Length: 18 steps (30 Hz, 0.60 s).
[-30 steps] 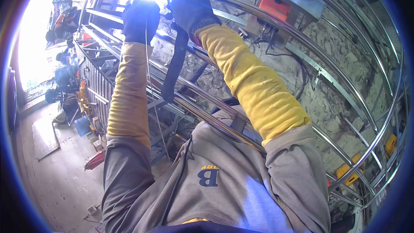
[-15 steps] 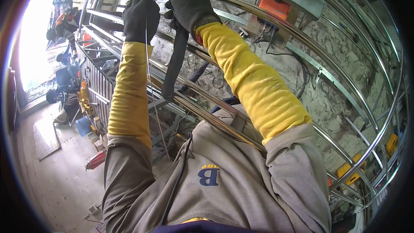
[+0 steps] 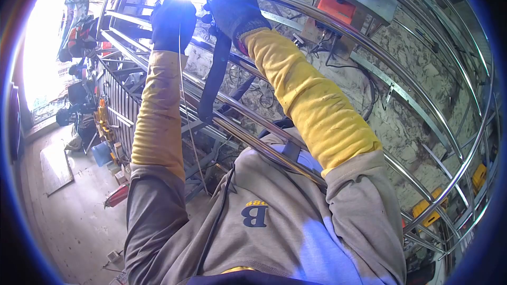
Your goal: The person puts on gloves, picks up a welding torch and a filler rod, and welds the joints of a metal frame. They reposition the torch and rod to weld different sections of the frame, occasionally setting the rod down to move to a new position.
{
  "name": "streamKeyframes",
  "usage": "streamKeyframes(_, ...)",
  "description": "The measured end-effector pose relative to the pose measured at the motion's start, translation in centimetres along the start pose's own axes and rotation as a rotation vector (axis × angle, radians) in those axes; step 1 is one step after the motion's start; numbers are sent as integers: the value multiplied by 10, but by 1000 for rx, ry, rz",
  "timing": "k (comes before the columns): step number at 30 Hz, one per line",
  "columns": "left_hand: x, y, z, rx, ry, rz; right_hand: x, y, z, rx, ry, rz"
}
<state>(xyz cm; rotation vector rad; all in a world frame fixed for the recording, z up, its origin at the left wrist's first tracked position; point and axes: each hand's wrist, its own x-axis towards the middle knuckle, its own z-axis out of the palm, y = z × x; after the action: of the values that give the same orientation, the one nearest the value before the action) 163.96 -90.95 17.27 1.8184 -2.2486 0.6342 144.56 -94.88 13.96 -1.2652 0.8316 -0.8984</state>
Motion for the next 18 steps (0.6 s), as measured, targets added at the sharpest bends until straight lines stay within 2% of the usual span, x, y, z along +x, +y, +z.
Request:
streamKeyframes(1, 0, 0, 2, 0, 1, -1, 18, 36, 6, -226, 48, -205)
streamKeyframes(2, 0, 0, 3, 2, 13, 6, 24, 52, 9, -151, 86, -261)
streamKeyframes(3, 0, -1, 3, 6, 26, 13, 18, 40, 5, -332, 72, -323)
streamKeyframes(4, 0, 2, -9, 158, -84, 73, 14, 30, 0, -509, 70, -390)
streamKeyframes(7, -2, 1, -27, 228, -189, 175, 14, 33, 0, -709, 47, -437)
streamKeyframes(8, -8, -4, -19, -194, 32, -35, 15, 38, 3, -354, 55, -342)
streamKeyframes(9, -6, -1, -20, -615, 253, -244, 14, 35, 5, -217, 66, -278)
streamKeyframes(10, -8, 6, -28, -953, 322, -528, 13, 32, 7, -74, 85, -218)
streamKeyframes(11, -8, 2, -29, -956, 320, -529, 11, 29, 9, 69, 112, -164)
streamKeyframes(13, -16, -24, -30, -1256, 634, -508, -26, -52, -4, 357, 69, 309)
streamKeyframes(14, -22, -38, -31, -1255, 635, -510, -27, -50, -7, 374, -4, 260)
streamKeyframes(16, -37, -62, -31, -1312, 639, -902, -29, -56, -7, 386, -9, 281)
streamKeyframes(17, -47, -67, -26, -1313, 640, -903, -29, -59, -8, 399, -14, 302)
streamKeyframes(18, -60, -71, -20, -1197, 571, -815, -29, -60, -7, 397, 2, 299)
